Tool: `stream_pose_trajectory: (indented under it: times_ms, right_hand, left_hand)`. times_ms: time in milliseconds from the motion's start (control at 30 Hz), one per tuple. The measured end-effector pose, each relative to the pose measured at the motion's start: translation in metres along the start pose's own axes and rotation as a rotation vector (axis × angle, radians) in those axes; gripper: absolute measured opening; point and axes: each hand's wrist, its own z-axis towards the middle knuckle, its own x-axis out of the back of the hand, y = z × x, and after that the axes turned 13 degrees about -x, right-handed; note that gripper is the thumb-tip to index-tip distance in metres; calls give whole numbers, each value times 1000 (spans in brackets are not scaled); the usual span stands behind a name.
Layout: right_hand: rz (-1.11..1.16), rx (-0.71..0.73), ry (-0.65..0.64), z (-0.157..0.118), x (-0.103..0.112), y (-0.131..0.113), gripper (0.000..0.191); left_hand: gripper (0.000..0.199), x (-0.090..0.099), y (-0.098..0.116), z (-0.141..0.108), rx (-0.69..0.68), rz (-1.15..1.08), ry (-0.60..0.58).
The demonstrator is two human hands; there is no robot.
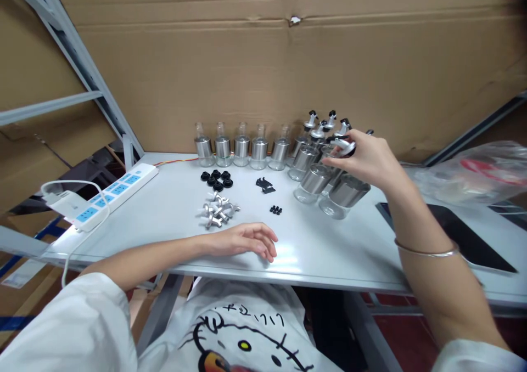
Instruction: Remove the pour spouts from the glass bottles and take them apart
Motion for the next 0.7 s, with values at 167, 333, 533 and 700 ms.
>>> stream_pose_trajectory:
  times_ms: [167, 333, 533, 700]
  right_hand:
    - [-100, 62, 49, 2, -6, 6, 30]
    - [-97, 45, 133, 1, -14, 5, 28]
    - [17, -2, 236, -4, -11, 6, 23]
    - [198, -22, 370, -13, -17, 18, 22]
  left_hand:
    - [33, 0, -1, 1, -12, -5, 6]
    - [33, 1, -1, 1, -7, -5, -16]
    - [34, 1, -1, 1, 0, 2, -9]
    - [33, -1, 1, 2, 13, -1, -2]
